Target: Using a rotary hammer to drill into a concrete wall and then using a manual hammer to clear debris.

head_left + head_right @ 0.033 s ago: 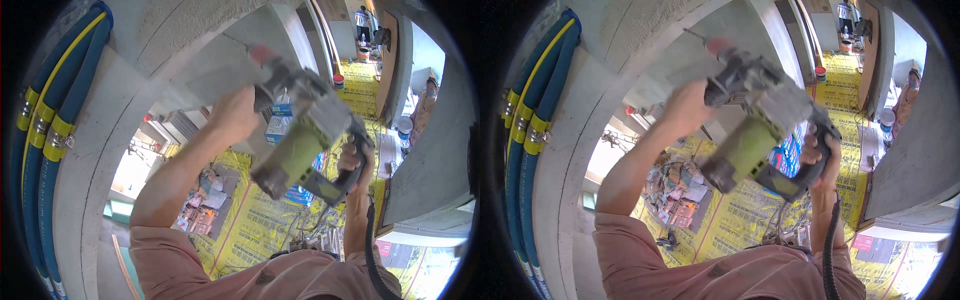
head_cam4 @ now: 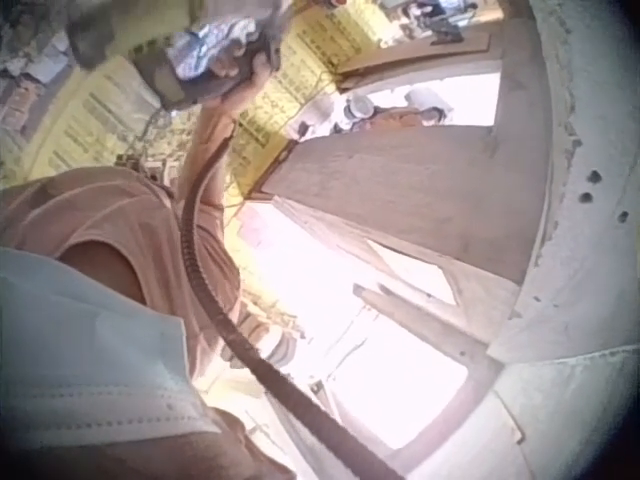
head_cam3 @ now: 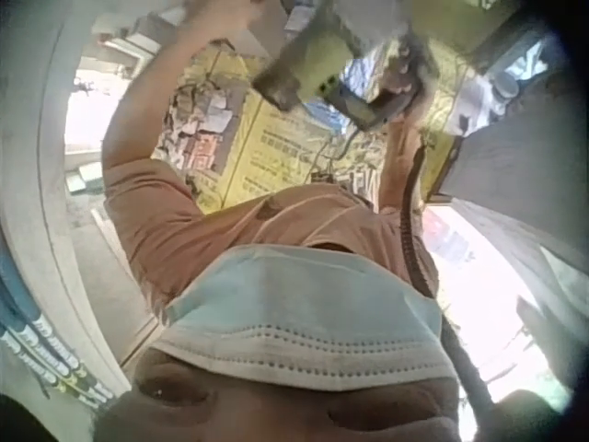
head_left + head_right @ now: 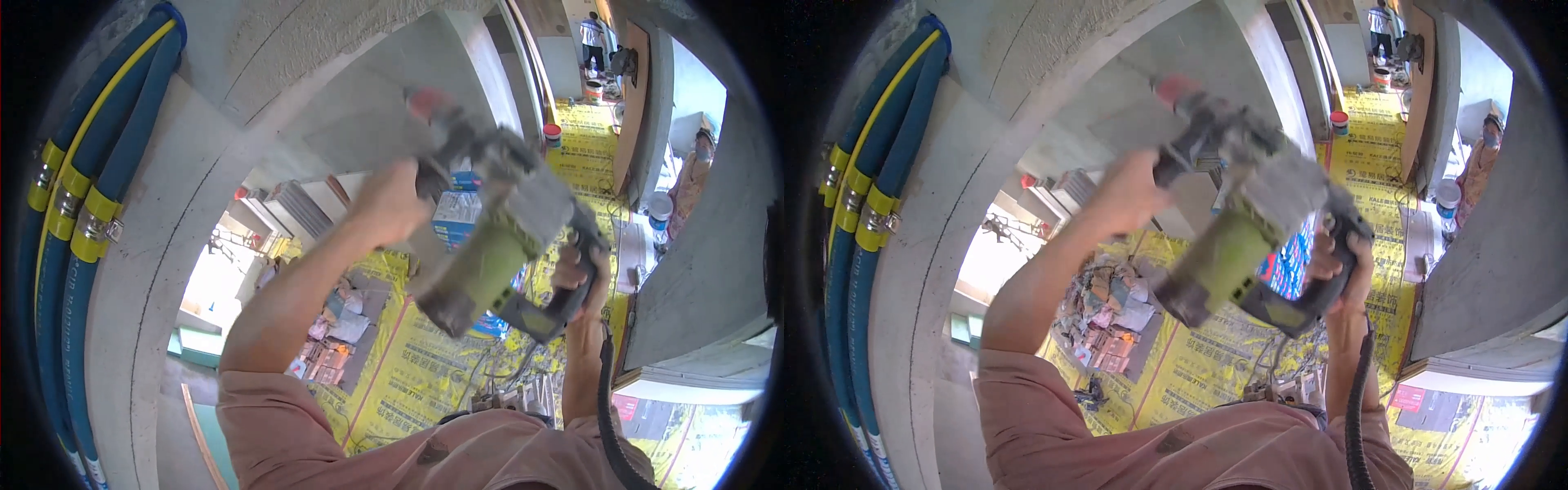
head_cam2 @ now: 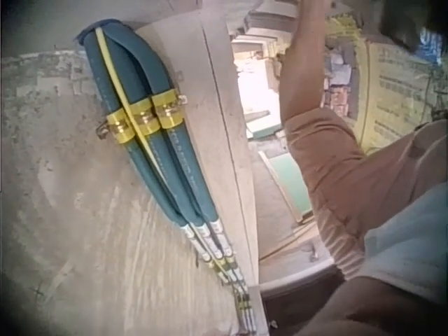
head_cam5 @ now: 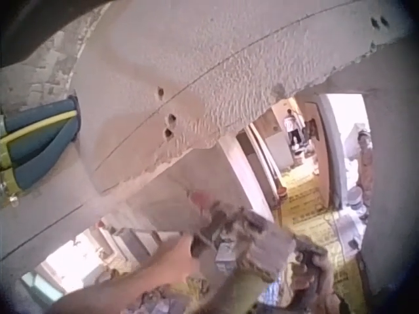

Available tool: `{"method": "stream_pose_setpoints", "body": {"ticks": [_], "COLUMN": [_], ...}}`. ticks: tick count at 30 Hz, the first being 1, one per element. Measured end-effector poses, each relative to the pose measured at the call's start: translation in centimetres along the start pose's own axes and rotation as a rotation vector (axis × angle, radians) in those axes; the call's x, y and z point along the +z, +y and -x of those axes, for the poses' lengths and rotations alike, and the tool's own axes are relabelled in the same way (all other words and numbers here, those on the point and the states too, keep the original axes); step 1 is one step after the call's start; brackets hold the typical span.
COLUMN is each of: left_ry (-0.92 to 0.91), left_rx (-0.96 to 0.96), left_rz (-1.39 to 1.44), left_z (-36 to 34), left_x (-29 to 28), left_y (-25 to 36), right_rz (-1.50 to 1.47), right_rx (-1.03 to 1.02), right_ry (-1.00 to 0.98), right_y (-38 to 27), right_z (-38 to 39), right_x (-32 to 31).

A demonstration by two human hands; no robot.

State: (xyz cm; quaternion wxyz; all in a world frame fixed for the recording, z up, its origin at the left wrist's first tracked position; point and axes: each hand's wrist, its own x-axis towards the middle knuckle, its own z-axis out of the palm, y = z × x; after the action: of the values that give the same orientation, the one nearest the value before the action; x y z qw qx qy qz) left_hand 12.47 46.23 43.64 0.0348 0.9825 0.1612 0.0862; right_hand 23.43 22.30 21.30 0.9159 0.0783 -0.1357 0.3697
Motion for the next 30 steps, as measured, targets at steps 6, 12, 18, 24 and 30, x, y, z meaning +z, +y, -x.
{"method": "stream_pose_setpoints", "body": {"ticks": [6,12,18,24,30], "left_ry": [-0.366,-0.371,-0.456,-0.619,-0.633], "left_rx": [-0.443,-0.386,-0.467,-0.424,-0.45], "left_rz": [0.952,0.949,0.855,0.708,0.649], "left_z": [9.5,19.1,25.5,30.0,33.4], "left_x": [12.9,20.5,20.4,22.0,23.3], "left_y": [-1.8,-3.7,-6.9,-7.3,-5.6], "right_rz": [0.427,0.584,1.018,1.519,1.261], "right_rx": [0.173,0.508,0.966,0.823,0.838], "right_ry": [0.118,0.641,0.665,0.127,1.039], "right_y": [-1.7,3.5,11.5,3.7,-3.0], "right_z": [5.9,14.1,21.3,27.2,33.7], "right_x": [-11.7,-21.6,-28.3,-32.8,-27.7]}}
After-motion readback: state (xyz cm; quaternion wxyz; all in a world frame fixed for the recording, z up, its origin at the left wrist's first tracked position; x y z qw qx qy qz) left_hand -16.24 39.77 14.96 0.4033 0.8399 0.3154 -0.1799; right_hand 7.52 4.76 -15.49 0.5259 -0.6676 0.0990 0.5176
